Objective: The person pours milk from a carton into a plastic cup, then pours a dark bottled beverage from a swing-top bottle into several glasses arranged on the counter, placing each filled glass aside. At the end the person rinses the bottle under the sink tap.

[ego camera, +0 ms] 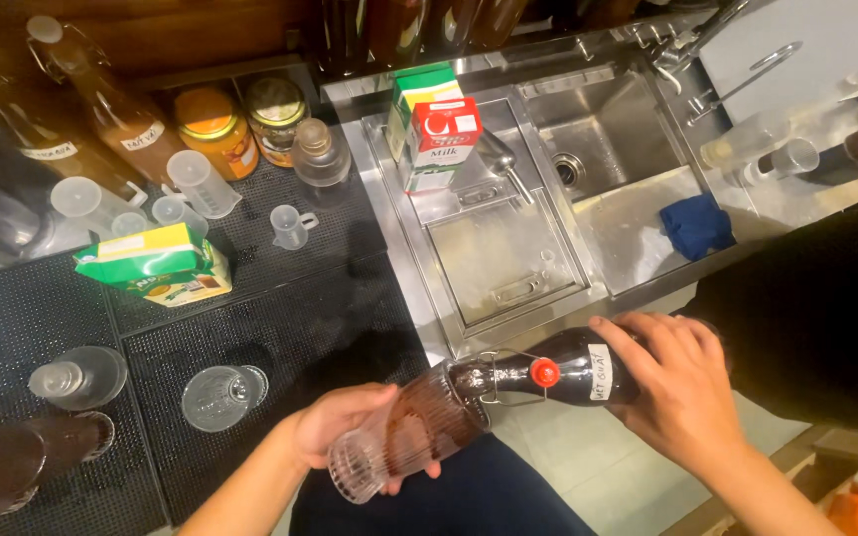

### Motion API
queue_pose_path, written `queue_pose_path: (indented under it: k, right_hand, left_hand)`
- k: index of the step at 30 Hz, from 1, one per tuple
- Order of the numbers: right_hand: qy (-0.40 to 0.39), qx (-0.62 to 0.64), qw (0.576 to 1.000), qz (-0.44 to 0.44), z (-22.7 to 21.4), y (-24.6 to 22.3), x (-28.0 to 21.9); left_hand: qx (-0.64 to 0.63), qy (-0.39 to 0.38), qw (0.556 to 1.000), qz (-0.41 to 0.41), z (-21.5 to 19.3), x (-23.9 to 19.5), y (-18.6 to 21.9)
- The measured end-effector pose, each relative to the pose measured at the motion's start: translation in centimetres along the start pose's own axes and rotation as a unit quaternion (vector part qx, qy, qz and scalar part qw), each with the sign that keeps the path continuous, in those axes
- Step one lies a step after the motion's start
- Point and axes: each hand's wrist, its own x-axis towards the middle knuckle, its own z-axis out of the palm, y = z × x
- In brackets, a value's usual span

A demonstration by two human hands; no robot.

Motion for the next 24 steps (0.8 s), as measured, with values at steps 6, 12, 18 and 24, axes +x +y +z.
queue_pose_path:
  k: [6,12,18,24]
  right_hand:
    - [-0.011,-0.007,1.0,-0.007,0.0,-0.1,0.1]
    - [-0.005,-0.007,1.0,-0.001,0.1,-0.1,0.0]
    - [-0.012,-0.015,1.0,0.008,-0.1,0.1,-0.4]
    - [-0.016,-0.019,1.0,0.017,-0.1,0.2,-0.6]
  left_hand:
    - [-0.111,-0.042,0.99,-0.074,-2.2,0.5,-1.5]
    - [-0.061,-0.021,0.997,-0.045,-2.1,-0.4,-1.2]
    - [0.23,0.102,0.965,0.073,2.4,-0.4,1.3]
    - [0.505,0.252,0.82,0.09,6.2,-0.2,2.9]
